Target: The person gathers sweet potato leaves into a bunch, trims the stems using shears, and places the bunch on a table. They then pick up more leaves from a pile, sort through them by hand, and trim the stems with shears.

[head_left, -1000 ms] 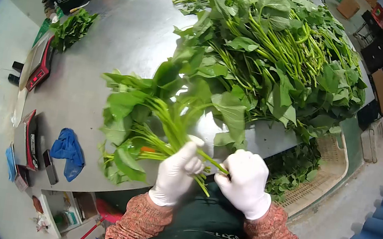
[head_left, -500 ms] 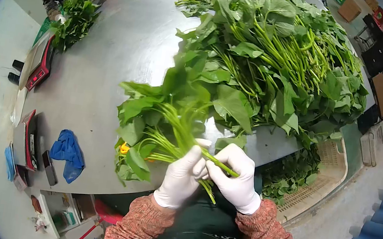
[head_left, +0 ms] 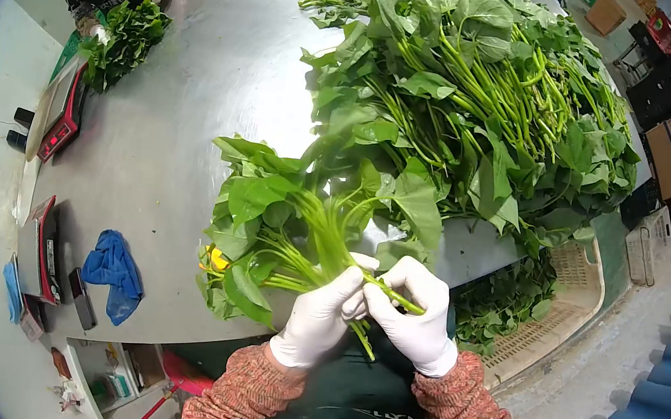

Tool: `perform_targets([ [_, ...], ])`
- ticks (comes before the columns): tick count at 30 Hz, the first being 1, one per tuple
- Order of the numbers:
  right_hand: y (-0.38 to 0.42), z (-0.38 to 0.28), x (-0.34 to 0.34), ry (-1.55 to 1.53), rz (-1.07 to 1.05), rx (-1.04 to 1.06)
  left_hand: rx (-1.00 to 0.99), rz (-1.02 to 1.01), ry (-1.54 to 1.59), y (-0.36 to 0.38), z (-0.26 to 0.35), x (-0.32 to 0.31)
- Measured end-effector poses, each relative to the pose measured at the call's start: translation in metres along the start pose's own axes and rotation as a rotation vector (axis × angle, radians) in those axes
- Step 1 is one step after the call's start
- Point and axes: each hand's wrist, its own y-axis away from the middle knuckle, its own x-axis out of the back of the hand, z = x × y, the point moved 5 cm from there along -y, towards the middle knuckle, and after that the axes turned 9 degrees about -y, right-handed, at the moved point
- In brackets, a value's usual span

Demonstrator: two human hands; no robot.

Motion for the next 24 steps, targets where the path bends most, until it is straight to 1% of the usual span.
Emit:
perform_targets([
  [3,-0.003,-0.007,0.005,0.488,-0.072,0.366,-0.045,0.032,-0.034,0.000,0.003,0.004],
  [4,-0.003,-0.001,0.011,0.501,-0.066,0.341,-0.076,0.046,-0.036,-0.001,0.009,0.007],
  [5,-0.001,0.006,0.017,0.515,-0.060,0.319,-0.159,0.037,-0.065,-0.003,0.015,0.010],
  [6,0.000,0.009,0.022,0.527,-0.057,0.299,-0.176,0.028,-0.045,-0.003,0.020,0.015],
  [7,0.002,0.010,0.030,0.494,-0.026,0.235,-0.184,0.060,-0.082,-0.003,0.023,0.017],
  [8,0.003,0.006,0.036,0.559,-0.085,0.210,-0.190,0.096,-0.120,-0.002,0.026,0.018],
  [10,0.005,-0.010,0.029,0.401,-0.064,0.216,-0.143,0.199,-0.147,0.000,0.027,0.013],
  [11,0.003,-0.019,0.022,0.435,-0.067,0.208,-0.146,0.155,-0.165,-0.001,0.024,0.015],
  [12,0.004,-0.018,0.017,0.446,-0.072,0.181,-0.165,0.163,-0.180,-0.003,0.022,0.017],
  [14,0.005,-0.007,0.013,0.561,-0.100,0.253,-0.208,0.172,-0.204,-0.005,0.018,0.016],
  [15,0.006,-0.008,0.008,0.478,-0.101,0.269,-0.203,0.128,-0.176,-0.001,0.021,0.010],
  [16,0.006,-0.003,0.004,0.426,-0.107,0.277,-0.237,0.087,-0.188,-0.002,0.023,0.008],
  [18,0.004,-0.004,-0.005,0.440,-0.139,0.353,-0.307,0.007,-0.218,-0.003,0.027,0.004],
  [19,0.002,-0.004,-0.009,0.427,-0.153,0.408,-0.291,-0.034,-0.166,-0.003,0.025,0.006],
  [22,-0.002,0.004,-0.012,0.402,-0.206,0.387,-0.251,-0.059,-0.088,0.000,0.028,0.004],
  [23,-0.003,0.001,-0.012,0.503,-0.256,0.442,-0.280,-0.015,-0.107,-0.001,0.030,0.005],
  [24,-0.004,0.000,-0.005,0.498,-0.212,0.401,-0.273,-0.014,-0.131,0.000,0.032,0.007],
])
